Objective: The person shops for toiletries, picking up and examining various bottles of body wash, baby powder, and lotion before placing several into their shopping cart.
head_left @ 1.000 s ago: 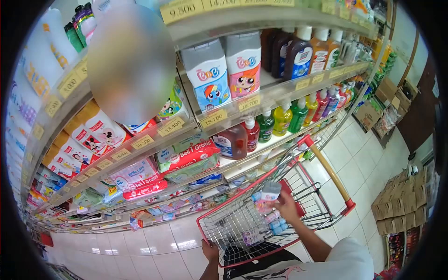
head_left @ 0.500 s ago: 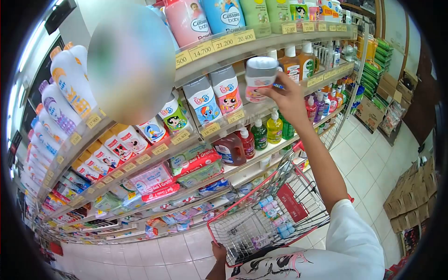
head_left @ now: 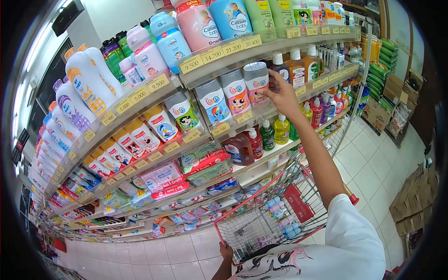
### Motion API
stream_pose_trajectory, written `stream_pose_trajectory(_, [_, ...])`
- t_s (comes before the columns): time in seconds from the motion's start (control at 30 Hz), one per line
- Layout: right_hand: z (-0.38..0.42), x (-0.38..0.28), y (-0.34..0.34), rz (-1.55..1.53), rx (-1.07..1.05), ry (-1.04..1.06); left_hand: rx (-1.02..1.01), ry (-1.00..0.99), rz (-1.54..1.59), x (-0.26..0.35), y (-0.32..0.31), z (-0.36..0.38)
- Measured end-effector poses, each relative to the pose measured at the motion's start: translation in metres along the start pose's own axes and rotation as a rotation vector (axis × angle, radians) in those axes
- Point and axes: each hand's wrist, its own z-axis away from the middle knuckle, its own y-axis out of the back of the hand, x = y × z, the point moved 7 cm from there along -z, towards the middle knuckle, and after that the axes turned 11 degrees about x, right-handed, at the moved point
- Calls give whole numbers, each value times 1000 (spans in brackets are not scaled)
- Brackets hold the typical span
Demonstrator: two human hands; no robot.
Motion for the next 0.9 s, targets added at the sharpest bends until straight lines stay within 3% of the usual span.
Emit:
stream_pose_trajectory(0.23, [7,2,-4,-23,-36,1,7,-14,4,2,0,0])
stream_pose_trajectory(0.33, [14,-13,-7,-4,73,26,8,-1,0,6,2,1])
stream_pose_trajectory(0.4, [18,-30,-4,96,242,213,4,5,0,6,2,1])
stream_pose_trajectory(0.5, [15,-37,-12,296,301,389,15,-3,2,12,4,1])
stream_pose_trajectory(0.63, [8,-35,-18,306,387,344,15,21,6,13,5,3])
stream_pose_trajectory(0.7, [11,-48,-19,530,489,483,23,13,18,14,5,2])
stream_pose_trajectory(0.83, [3,-41,-21,643,511,435,35,-5,8,10,4,2])
stream_pose_trajectory(0.9, [-3,-32,-19,531,465,338,43,-14,3,7,2,1])
